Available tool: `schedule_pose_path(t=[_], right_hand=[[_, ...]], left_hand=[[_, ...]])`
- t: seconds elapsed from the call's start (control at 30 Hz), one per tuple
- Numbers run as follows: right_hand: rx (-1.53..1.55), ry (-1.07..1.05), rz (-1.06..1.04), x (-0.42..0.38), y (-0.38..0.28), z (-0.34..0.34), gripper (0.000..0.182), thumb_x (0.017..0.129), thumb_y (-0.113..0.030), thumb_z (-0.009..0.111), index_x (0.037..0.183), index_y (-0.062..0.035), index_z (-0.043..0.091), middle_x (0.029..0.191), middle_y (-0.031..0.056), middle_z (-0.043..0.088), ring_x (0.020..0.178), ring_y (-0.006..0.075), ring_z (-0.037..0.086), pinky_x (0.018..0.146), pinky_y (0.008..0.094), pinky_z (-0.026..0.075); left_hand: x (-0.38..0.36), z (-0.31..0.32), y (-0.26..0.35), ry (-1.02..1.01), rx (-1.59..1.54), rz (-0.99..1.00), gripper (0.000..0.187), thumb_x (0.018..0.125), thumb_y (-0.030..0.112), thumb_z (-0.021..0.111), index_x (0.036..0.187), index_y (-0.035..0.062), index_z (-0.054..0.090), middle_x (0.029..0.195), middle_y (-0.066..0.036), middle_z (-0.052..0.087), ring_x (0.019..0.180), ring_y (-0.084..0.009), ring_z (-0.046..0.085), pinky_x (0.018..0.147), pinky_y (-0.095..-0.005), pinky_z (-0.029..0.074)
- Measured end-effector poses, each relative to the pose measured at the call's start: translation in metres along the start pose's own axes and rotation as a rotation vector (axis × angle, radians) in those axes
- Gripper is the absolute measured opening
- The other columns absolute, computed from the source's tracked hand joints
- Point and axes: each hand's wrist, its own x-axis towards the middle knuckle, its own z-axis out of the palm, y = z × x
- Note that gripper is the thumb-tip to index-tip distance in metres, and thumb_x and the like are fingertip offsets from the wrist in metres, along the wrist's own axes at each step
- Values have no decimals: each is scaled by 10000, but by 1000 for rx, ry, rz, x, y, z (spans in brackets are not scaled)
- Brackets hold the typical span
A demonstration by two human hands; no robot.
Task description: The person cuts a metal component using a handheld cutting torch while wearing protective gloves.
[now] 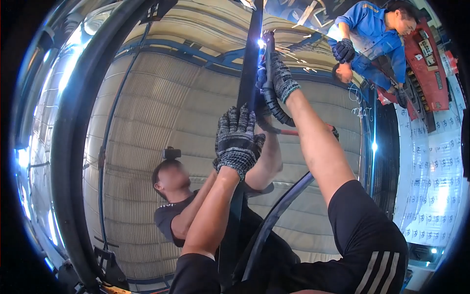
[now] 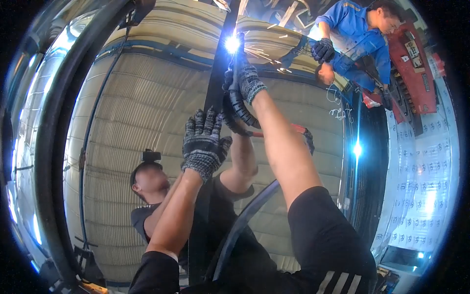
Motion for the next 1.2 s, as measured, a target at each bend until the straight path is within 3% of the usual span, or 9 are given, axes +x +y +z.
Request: schedule_pose_path(t=[0.07,0.17,0.2,0.57,0.8,1.03,1.2], right_hand=[[16,-16,5,9,-7,-8,389,1072,-562,548,969,-197,635,700,-22,569,530,157,554,467,349,499],[-119,-78,-219,14,-26,-3,413,1055,-592,563,965,-194,625,696,-15,567,531,161,558,460,368,501],[80,21,23,7,-31,-3,429,1046,-611,567,964,-193,620,696,-12,567,534,162,558,457,373,500],[-3,54,30,-23,-71,0,413,1057,-563,566,967,-160,584,663,-3,506,510,164,519,444,334,486],[113,44,54,-13,-90,-15,435,1042,-587,575,967,-160,595,661,14,519,497,175,522,436,355,483],[67,61,117,-20,-112,-26,427,1036,-626,557,992,-201,558,653,29,537,498,219,554,462,435,523],[141,11,70,-23,-132,-49,448,1020,-646,582,1018,-198,569,641,35,535,489,215,560,454,417,524]], left_hand=[[7,-5,4,-10,-2,-4,787,933,436,680,1598,96,430,1684,-155,370,1545,-418,320,1273,-574,206],[16,-16,11,-38,0,-6,798,939,434,672,1610,89,410,1695,-155,352,1552,-412,309,1275,-575,199],[19,-20,12,-56,4,-5,801,944,432,666,1614,84,401,1701,-154,341,1556,-408,303,1275,-577,196],[33,-40,37,-100,36,-14,799,961,459,630,1621,80,391,1720,-148,309,1579,-411,265,1287,-595,152],[45,-53,57,-113,57,-27,785,967,456,617,1624,90,391,1725,-144,304,1587,-410,255,1282,-614,143],[60,-65,77,-146,81,-28,779,977,458,606,1628,93,387,1727,-147,296,1589,-405,254,1285,-616,136],[72,-77,107,-166,86,-28,780,974,459,619,1621,87,394,1722,-147,306,1587,-412,252,1286,-622,119]])
